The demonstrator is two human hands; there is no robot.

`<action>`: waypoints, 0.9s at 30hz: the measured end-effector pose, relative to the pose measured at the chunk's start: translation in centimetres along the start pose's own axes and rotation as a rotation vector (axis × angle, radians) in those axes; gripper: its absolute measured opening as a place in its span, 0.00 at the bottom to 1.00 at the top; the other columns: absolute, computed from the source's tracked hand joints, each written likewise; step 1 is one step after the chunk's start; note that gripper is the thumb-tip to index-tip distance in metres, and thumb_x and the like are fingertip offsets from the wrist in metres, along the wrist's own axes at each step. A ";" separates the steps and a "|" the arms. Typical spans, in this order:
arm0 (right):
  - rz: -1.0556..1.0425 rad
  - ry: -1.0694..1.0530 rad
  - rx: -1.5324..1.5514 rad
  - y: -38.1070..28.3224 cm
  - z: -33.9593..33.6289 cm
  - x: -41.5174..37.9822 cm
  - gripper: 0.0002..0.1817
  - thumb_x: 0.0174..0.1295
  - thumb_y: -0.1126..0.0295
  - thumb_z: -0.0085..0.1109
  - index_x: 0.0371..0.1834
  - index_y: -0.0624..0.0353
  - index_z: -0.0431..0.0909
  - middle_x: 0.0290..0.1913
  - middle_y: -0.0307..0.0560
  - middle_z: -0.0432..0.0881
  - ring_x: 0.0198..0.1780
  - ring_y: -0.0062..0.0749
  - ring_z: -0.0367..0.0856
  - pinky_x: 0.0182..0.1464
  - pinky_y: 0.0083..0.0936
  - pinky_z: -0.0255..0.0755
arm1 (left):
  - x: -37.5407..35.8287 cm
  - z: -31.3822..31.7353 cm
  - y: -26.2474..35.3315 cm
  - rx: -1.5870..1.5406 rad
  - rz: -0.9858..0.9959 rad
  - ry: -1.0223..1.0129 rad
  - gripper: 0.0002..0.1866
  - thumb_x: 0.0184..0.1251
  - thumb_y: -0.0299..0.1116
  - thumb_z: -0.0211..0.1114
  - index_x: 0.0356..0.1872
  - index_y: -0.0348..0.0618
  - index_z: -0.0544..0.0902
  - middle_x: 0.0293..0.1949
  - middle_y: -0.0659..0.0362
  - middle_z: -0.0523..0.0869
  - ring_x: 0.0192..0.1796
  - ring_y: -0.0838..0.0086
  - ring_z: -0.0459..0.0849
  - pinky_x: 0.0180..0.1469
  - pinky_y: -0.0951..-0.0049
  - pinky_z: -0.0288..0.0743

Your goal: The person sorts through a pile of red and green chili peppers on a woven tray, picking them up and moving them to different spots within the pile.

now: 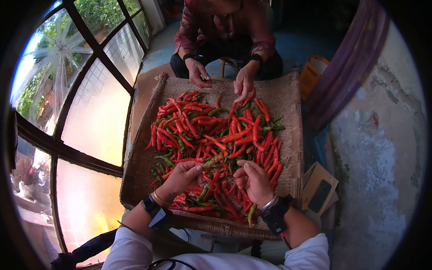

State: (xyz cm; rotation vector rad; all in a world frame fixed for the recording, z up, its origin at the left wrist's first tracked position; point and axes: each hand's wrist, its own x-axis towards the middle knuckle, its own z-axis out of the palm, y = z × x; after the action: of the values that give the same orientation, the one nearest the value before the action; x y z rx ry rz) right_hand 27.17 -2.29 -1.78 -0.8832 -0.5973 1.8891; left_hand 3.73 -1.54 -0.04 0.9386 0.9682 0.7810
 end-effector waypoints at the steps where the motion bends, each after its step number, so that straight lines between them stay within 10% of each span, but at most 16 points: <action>1: 0.033 0.019 -0.026 -0.2 0.2 -0.1 0.12 0.65 0.65 0.43 0.42 0.61 0.72 0.29 0.41 0.77 0.24 0.18 0.74 0.24 0.13 0.68 | 0.1 -0.6 0.6 -0.080 0.060 0.053 0.11 0.67 0.36 0.50 0.35 0.41 0.77 0.21 0.65 0.78 0.20 0.88 0.69 0.22 0.86 0.64; 4: 0.193 -0.218 -0.741 0.5 -0.2 0.4 0.13 0.64 0.66 0.43 0.45 0.63 0.71 0.32 0.41 0.76 0.27 0.18 0.75 0.27 0.15 0.69 | 0.5 -2.5 2.4 -0.446 0.350 0.119 0.15 0.69 0.41 0.46 0.44 0.42 0.73 0.32 0.61 0.80 0.24 0.85 0.72 0.25 0.86 0.66; 8: -0.057 -0.751 -1.588 2.8 -1.0 -0.3 0.19 0.56 0.62 0.52 0.49 0.61 0.69 0.39 0.50 0.77 0.41 0.42 0.76 0.45 0.32 0.69 | 0.6 -2.3 2.1 -0.718 0.258 0.255 0.17 0.68 0.44 0.45 0.46 0.43 0.71 0.41 0.58 0.80 0.27 0.81 0.76 0.30 0.81 0.72; 14: 0.169 -0.787 -1.694 3.8 -0.6 -0.5 0.28 0.54 0.57 0.53 0.56 0.58 0.64 0.47 0.54 0.74 0.50 0.46 0.73 0.48 0.35 0.67 | 0.3 0.1 -1.9 -0.016 -0.163 -0.115 0.18 0.67 0.38 0.49 0.54 0.39 0.68 0.39 0.58 0.81 0.36 0.80 0.78 0.40 0.79 0.74; 18: 0.190 -0.751 -1.730 4.1 -0.2 0.0 0.28 0.53 0.56 0.55 0.53 0.60 0.65 0.46 0.56 0.74 0.48 0.47 0.73 0.47 0.36 0.67 | 0.1 1.4 -3.3 0.702 0.026 -0.407 0.19 0.64 0.37 0.53 0.53 0.36 0.70 0.38 0.56 0.81 0.41 0.78 0.78 0.45 0.76 0.72; 27: 0.177 -0.870 -1.610 5.8 -1.4 0.0 0.24 0.49 0.59 0.59 0.47 0.59 0.69 0.37 0.57 0.76 0.42 0.50 0.75 0.43 0.37 0.68 | -0.1 1.5 -3.9 1.029 0.066 -0.494 0.18 0.56 0.37 0.56 0.49 0.45 0.73 0.34 0.50 0.80 0.37 0.57 0.79 0.41 0.65 0.72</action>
State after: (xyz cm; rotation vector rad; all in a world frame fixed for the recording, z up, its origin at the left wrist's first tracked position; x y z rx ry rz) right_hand 25.09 -4.81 -6.81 -0.9272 -2.8300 1.5939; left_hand 5.56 -3.56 -3.16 1.9450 0.8750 0.0163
